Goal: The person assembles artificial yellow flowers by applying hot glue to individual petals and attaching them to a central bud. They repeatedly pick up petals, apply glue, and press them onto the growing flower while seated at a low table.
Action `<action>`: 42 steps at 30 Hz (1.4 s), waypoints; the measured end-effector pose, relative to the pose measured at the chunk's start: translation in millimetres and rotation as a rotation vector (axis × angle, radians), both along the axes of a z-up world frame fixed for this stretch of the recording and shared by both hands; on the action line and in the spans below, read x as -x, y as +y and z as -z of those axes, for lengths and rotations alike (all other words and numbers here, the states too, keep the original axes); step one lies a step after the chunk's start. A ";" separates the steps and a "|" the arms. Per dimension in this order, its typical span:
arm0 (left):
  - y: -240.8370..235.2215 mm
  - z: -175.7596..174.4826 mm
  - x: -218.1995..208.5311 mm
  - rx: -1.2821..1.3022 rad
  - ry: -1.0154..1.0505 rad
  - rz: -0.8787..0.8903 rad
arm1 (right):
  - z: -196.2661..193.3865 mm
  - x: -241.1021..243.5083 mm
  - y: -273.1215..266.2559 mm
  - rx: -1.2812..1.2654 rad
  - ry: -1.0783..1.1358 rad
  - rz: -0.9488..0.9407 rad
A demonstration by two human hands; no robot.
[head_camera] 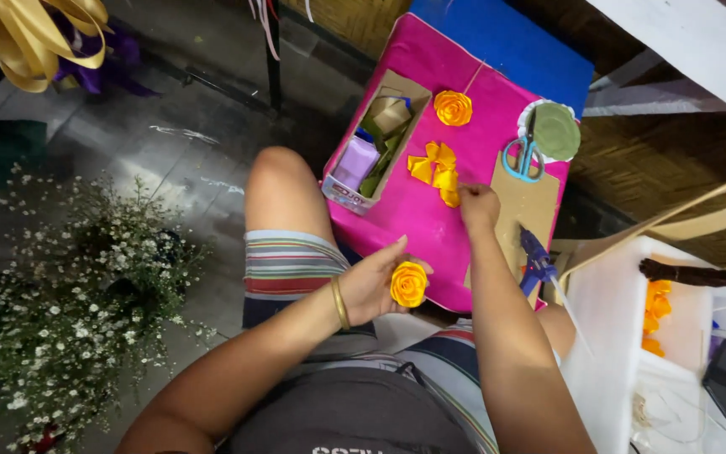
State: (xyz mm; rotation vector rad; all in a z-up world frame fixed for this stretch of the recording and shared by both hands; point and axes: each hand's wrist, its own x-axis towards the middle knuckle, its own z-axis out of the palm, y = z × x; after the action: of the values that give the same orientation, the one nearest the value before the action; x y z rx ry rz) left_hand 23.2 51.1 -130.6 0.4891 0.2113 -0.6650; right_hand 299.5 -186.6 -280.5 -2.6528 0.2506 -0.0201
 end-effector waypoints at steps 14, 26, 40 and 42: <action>-8.5 60.3 -20.4 -0.257 -0.011 0.004 | 17.5 -10.4 19.2 -0.083 0.005 -0.034; -42.2 166.4 -72.6 -0.514 -0.141 0.168 | -84.8 128.3 4.0 -0.455 0.464 -0.163; -39.0 180.6 -85.2 -0.615 -0.037 0.290 | -84.5 158.2 -20.2 -0.027 0.269 -0.236; -36.0 174.9 -82.6 -0.617 -0.049 0.294 | -109.2 175.6 -39.4 -0.030 0.250 -0.184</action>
State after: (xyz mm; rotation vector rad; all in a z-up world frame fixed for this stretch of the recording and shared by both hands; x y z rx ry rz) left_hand 105.8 15.1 -305.5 1.1430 0.3026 -0.8728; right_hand 123.8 -226.0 -171.3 -2.6348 0.0857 0.3728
